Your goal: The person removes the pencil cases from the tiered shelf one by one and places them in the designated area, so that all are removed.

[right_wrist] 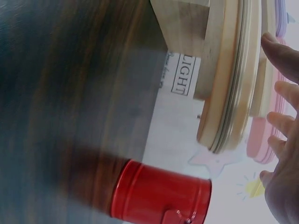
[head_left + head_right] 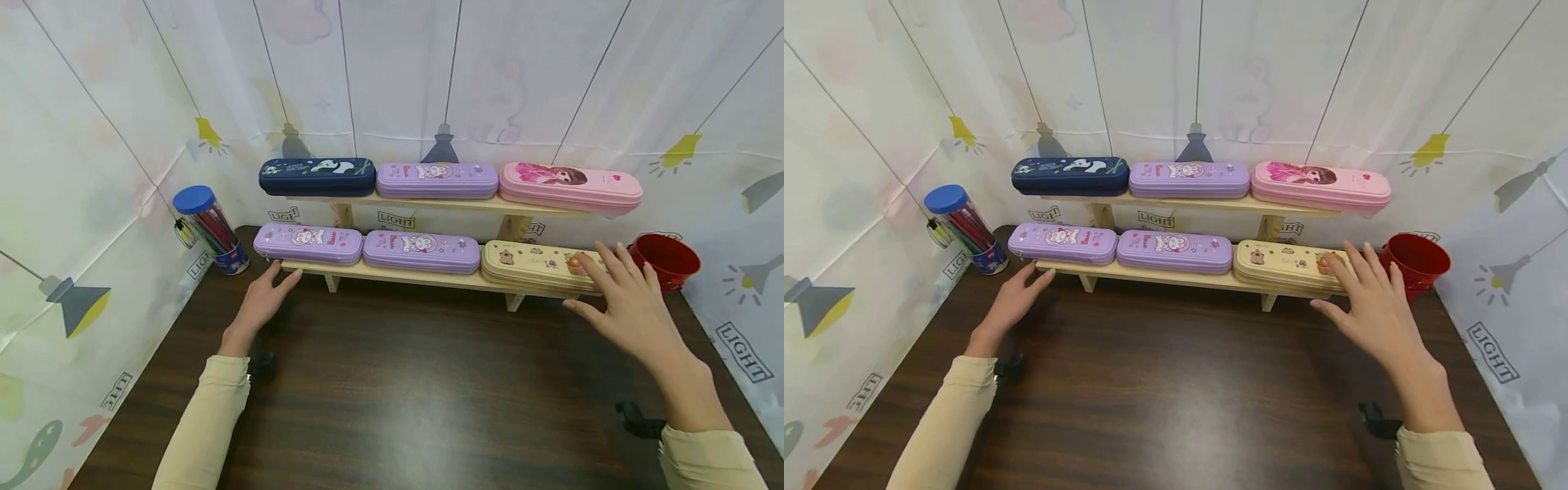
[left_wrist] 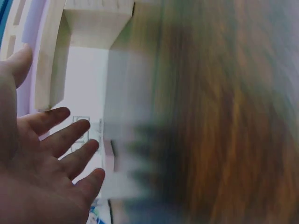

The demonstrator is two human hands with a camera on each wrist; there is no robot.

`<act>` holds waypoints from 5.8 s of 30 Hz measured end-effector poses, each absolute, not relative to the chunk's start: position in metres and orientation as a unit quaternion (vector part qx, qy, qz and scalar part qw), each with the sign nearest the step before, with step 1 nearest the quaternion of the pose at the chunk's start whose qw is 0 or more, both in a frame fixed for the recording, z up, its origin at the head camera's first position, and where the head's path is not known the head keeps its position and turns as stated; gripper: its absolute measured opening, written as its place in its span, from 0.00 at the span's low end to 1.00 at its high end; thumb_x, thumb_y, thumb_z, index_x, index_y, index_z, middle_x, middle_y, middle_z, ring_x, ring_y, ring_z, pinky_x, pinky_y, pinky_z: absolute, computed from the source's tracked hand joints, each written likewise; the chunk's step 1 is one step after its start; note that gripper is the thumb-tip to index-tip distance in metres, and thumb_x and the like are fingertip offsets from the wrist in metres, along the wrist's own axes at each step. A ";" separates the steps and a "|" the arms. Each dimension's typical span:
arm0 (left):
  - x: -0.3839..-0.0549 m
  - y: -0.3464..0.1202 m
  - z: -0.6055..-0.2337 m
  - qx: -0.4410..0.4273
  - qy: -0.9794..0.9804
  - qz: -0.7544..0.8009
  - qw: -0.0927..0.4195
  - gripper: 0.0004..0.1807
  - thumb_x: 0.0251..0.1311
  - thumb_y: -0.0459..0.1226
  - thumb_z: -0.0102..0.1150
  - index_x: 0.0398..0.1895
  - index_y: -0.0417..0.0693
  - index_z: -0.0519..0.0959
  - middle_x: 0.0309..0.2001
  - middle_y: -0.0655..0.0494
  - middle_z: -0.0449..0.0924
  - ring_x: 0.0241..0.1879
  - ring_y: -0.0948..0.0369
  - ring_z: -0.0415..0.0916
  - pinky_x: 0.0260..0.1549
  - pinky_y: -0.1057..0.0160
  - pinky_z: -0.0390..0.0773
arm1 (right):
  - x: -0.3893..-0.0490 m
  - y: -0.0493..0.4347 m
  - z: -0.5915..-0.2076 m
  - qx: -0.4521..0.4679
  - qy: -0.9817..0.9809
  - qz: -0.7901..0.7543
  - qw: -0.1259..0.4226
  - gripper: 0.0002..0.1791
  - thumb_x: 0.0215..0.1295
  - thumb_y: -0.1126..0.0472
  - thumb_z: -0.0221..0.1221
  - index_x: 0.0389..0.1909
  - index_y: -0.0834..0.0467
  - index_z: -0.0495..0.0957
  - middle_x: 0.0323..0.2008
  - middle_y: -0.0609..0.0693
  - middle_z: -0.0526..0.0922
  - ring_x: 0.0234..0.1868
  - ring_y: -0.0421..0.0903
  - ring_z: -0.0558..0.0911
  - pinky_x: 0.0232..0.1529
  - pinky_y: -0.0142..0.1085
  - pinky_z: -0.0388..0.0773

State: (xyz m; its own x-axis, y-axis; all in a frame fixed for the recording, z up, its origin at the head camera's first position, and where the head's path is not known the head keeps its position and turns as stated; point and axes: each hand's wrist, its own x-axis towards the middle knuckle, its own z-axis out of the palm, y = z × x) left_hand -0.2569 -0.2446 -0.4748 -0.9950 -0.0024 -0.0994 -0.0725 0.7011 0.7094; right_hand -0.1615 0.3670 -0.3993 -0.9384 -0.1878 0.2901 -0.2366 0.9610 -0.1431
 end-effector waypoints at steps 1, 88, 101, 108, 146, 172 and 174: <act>-0.258 -0.243 -0.474 -0.022 0.918 0.394 0.045 0.56 0.59 0.75 0.41 0.80 0.52 0.44 0.80 0.47 0.46 0.78 0.45 0.45 0.76 0.37 0.52 | -0.164 0.365 -0.399 0.113 -0.980 0.089 0.137 0.50 0.56 0.41 0.67 0.77 0.50 0.56 0.77 0.63 0.51 0.80 0.62 0.40 0.76 0.68 0.25; -0.273 -0.203 -0.478 -0.078 0.566 0.820 0.024 0.31 0.69 0.29 0.56 0.73 0.41 0.59 0.53 0.56 0.75 0.47 0.69 0.82 0.53 0.72 0.81 | -0.101 0.434 -0.409 -0.063 -0.990 0.115 0.057 0.38 0.55 0.47 0.67 0.65 0.56 0.67 0.52 0.70 0.71 0.41 0.65 0.74 0.24 0.57 0.70; -0.272 -0.205 -0.478 -0.073 0.572 0.816 0.030 0.32 0.69 0.31 0.56 0.74 0.41 0.58 0.54 0.56 0.75 0.48 0.70 0.82 0.56 0.71 0.79 | -0.079 0.476 -0.428 -0.151 -0.984 0.091 0.005 0.40 0.59 0.39 0.62 0.61 0.65 0.66 0.49 0.77 0.68 0.44 0.68 0.73 0.27 0.58 0.73; -0.272 -0.206 -0.477 -0.073 0.574 0.815 0.030 0.33 0.68 0.31 0.57 0.74 0.41 0.58 0.54 0.56 0.75 0.48 0.70 0.82 0.57 0.70 0.79 | -0.067 0.485 -0.439 -0.180 -0.979 0.097 0.000 0.41 0.58 0.40 0.64 0.61 0.66 0.65 0.49 0.78 0.68 0.44 0.70 0.72 0.27 0.57 0.70; -0.273 -0.201 -0.485 -0.072 0.555 0.829 0.005 0.31 0.69 0.30 0.55 0.73 0.42 0.59 0.56 0.54 0.73 0.49 0.68 0.82 0.55 0.70 0.80 | -0.125 0.417 -0.425 -0.012 -0.988 0.125 0.095 0.35 0.60 0.46 0.66 0.63 0.61 0.72 0.59 0.71 0.71 0.55 0.71 0.71 0.46 0.73 0.70; -0.275 -0.205 -0.487 -0.064 0.525 0.849 -0.013 0.29 0.69 0.28 0.55 0.71 0.43 0.60 0.55 0.54 0.74 0.48 0.67 0.83 0.54 0.71 0.81 | -0.219 0.265 -0.407 0.248 -0.933 0.191 0.176 0.28 0.55 0.59 0.72 0.58 0.57 0.78 0.59 0.62 0.76 0.59 0.63 0.75 0.62 0.62 0.72; -0.275 -0.204 -0.488 -0.061 0.523 0.850 -0.009 0.29 0.69 0.29 0.55 0.71 0.43 0.60 0.55 0.54 0.74 0.49 0.67 0.82 0.55 0.70 0.80 | -0.225 0.252 -0.407 0.265 -0.926 0.195 0.185 0.29 0.53 0.59 0.72 0.58 0.56 0.78 0.59 0.62 0.76 0.58 0.62 0.76 0.61 0.61 0.72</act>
